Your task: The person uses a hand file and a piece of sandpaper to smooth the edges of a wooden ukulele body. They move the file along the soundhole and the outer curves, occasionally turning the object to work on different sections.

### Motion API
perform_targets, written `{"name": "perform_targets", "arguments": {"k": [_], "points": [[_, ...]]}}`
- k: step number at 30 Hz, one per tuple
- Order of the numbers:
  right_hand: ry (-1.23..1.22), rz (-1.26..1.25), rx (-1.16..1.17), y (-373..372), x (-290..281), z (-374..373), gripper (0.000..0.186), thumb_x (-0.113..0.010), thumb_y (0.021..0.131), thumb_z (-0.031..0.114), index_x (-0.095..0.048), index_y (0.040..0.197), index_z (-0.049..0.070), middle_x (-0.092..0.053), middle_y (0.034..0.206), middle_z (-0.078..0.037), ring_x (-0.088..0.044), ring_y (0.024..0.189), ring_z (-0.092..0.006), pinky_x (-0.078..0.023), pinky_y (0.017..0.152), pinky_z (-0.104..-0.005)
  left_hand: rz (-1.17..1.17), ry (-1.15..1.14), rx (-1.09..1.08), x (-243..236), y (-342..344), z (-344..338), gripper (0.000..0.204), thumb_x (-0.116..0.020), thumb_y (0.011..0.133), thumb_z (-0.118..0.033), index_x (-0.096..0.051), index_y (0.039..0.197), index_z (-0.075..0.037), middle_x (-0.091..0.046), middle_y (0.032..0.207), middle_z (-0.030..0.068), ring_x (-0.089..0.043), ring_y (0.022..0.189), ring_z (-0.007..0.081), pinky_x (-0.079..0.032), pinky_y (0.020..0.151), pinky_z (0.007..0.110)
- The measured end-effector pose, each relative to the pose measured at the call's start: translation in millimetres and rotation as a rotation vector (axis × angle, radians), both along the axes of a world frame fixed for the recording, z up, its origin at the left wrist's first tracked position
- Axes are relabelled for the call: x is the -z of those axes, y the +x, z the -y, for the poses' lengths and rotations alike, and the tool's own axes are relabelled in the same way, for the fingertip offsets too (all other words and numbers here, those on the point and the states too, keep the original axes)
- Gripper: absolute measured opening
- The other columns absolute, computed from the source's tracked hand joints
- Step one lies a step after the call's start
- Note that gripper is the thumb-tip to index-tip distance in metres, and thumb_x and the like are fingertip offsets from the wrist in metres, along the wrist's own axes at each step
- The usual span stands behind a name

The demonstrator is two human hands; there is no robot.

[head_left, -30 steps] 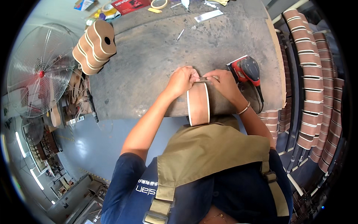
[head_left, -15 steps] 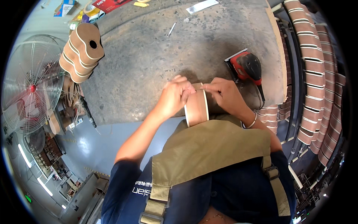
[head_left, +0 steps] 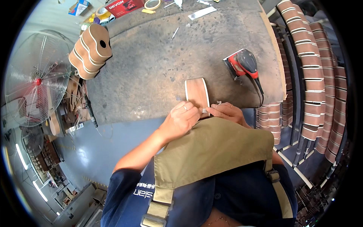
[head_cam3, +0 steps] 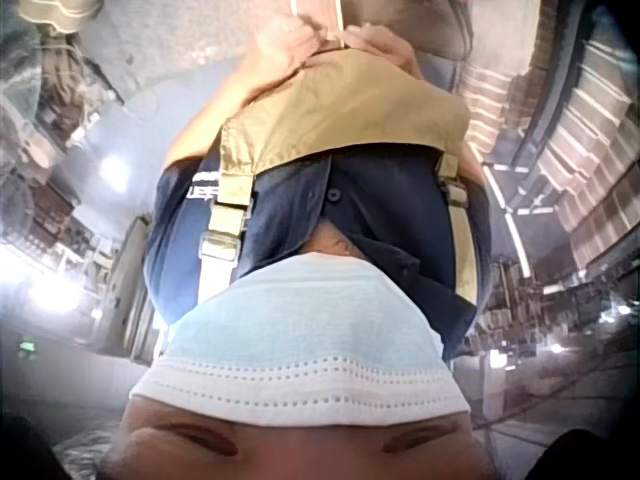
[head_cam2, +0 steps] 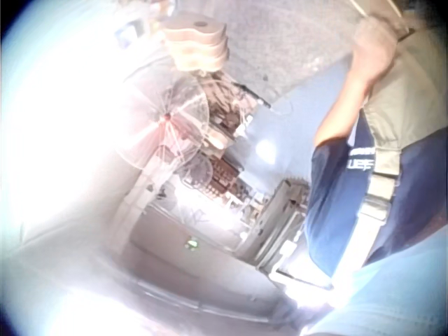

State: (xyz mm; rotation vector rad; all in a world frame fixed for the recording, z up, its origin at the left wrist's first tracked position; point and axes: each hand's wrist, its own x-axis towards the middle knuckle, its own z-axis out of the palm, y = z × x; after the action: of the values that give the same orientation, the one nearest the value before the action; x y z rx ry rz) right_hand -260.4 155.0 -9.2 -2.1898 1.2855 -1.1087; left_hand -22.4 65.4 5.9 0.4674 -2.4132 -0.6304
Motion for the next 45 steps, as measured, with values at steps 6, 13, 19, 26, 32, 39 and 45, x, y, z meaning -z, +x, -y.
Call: {"name": "perform_targets", "arguments": {"k": [6, 13, 19, 26, 32, 39, 45], "points": [[-0.022, -0.017, 0.156, -1.2, -2.1, 29.6, 0.031, -0.068, 0.091, 0.009, -0.076, 0.120, 0.003, -0.074, 0.101, -0.013, -0.072, 0.086, -0.0303, -0.058, 0.073, -0.0391, 0.097, 0.059, -0.133, -19.5, -8.6, 27.2, 0.011, -0.076, 0.080, -0.003, -0.073, 0.090, -0.003, -0.059, 0.081, 0.0131, -0.059, 0.082, 0.0344, -0.050, 0.073, 0.045], [0.416, 0.260, 0.234, -20.9, 41.5, 119.5, 0.020, -0.066, 0.096, 0.002, -0.081, 0.109, 0.003, -0.074, 0.087, -0.013, -0.070, 0.070, -0.0176, -0.056, 0.068, -0.0315, 0.305, 0.531, -0.316, 15.2, -43.7, 106.5, 0.003, -0.074, 0.087, -0.004, -0.077, 0.089, -0.003, -0.067, 0.078, 0.0140, -0.065, 0.073, 0.0317, -0.052, 0.069, 0.043], [0.352, 0.269, 0.196, -14.9, 23.8, 84.4, 0.020, -0.066, 0.097, 0.004, -0.081, 0.110, 0.004, -0.072, 0.086, -0.015, -0.070, 0.066, -0.0216, -0.056, 0.064, -0.0334, 0.181, 0.210, -0.272, 15.1, -32.7, 76.3, 0.003, -0.073, 0.087, -0.007, -0.073, 0.085, -0.004, -0.067, 0.086, 0.0179, -0.065, 0.092, 0.0388, -0.053, 0.080, 0.046], [0.046, 0.050, 0.152, -3.4, 8.3, 26.4, 0.029, -0.072, 0.089, 0.011, -0.077, 0.117, 0.007, -0.073, 0.100, -0.014, -0.072, 0.090, -0.0326, -0.058, 0.075, -0.0381, -0.004, -0.097, -0.101, -2.6, -7.6, 23.3, 0.013, -0.076, 0.081, 0.000, -0.071, 0.091, -0.004, -0.056, 0.082, 0.0117, -0.056, 0.079, 0.0326, -0.049, 0.070, 0.044], [-0.096, -0.018, 0.114, 5.3, 17.2, -2.8, 0.034, -0.078, 0.086, 0.020, -0.077, 0.117, 0.005, -0.076, 0.107, -0.014, -0.074, 0.092, -0.0322, -0.061, 0.080, -0.0395, 0.083, -0.278, 0.045, 7.8, 9.2, 2.2, 0.024, -0.072, 0.078, -0.003, -0.073, 0.102, 0.001, -0.061, 0.088, 0.0068, -0.064, 0.087, 0.0230, -0.053, 0.073, 0.035], [-0.021, -0.011, 0.020, 0.1, 43.7, -30.8, 0.037, -0.074, 0.090, 0.020, -0.076, 0.123, 0.004, -0.077, 0.111, -0.016, -0.076, 0.099, -0.0329, -0.061, 0.084, -0.0395, 0.191, -0.207, 0.238, 13.4, 14.7, -5.8, 0.019, -0.069, 0.082, -0.006, -0.072, 0.099, 0.002, -0.063, 0.089, 0.0062, -0.065, 0.091, 0.0227, -0.056, 0.077, 0.035], [0.368, 0.087, -0.096, -3.7, 26.1, -49.7, 0.036, -0.070, 0.093, 0.020, -0.076, 0.126, 0.008, -0.077, 0.111, -0.016, -0.075, 0.097, -0.0313, -0.058, 0.084, -0.0364, 0.496, 0.123, 0.291, -11.0, 11.6, -8.2, 0.028, -0.059, 0.092, -0.012, -0.070, 0.116, 0.000, -0.065, 0.110, 0.0090, -0.063, 0.106, 0.0276, -0.054, 0.092, 0.040]]}}
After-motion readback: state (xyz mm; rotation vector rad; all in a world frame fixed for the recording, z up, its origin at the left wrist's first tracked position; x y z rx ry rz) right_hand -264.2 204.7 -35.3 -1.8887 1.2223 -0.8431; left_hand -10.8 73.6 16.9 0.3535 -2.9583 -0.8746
